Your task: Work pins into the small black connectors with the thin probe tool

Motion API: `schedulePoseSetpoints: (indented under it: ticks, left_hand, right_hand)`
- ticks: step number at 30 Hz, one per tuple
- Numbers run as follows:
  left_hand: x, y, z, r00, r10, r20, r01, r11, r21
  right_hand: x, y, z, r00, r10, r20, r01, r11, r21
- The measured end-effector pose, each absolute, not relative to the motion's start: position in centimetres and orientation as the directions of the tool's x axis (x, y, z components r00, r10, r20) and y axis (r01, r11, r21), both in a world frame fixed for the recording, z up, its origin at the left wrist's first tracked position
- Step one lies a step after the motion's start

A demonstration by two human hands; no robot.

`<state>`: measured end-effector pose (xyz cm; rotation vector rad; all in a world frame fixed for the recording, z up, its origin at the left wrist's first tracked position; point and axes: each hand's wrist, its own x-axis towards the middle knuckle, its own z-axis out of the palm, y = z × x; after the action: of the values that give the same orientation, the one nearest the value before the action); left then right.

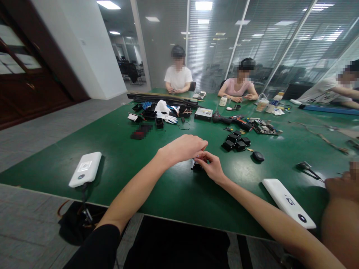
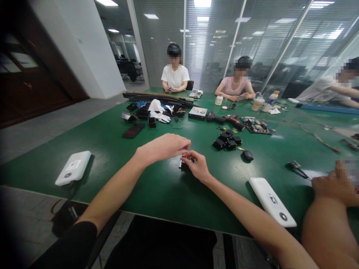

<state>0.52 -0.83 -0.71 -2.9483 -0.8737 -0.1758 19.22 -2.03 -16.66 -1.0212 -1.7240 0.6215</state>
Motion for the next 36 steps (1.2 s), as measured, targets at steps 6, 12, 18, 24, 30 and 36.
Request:
schedulePoseSetpoints:
  ticks: [6,12,18,24,30,36]
  left_hand:
    - [0.26,-0.65,-0.61,0.829,0.542,0.139,0.548,-0.837,-0.005]
    - [0.08,-0.57,-0.70,0.828,0.541,0.147,0.548,-0.836,-0.013]
    - [-0.14,-0.54,-0.66,0.832,0.535,0.149,0.540,-0.841,0.003]
    - [-0.41,-0.44,-0.70,0.832,0.533,0.155,0.534,-0.845,0.036]
    - [-0.43,-0.39,-0.80,0.838,0.521,0.165,0.525,-0.851,0.020]
    - [-0.41,-0.33,-0.77,0.835,0.530,0.149,0.532,-0.846,0.027]
  right_hand:
    - [19.17,-2.40,-16.45,-0.191,0.840,0.509,0.339,0.543,-0.768]
    - [18.96,-2.50,-16.58,-0.198,0.848,0.492,0.337,0.531,-0.778]
    - [18.98,-2.10,-17.10,-0.166,0.861,0.480,0.339,0.507,-0.792]
    - [18.87,-2.39,-16.95,-0.194,0.856,0.479,0.341,0.517,-0.785]
    - [18.83,-2.62,-16.72,-0.198,0.860,0.471,0.344,0.511,-0.788]
    - [19.02,-2.16,-16.83,-0.145,0.871,0.470,0.358,0.489,-0.796]
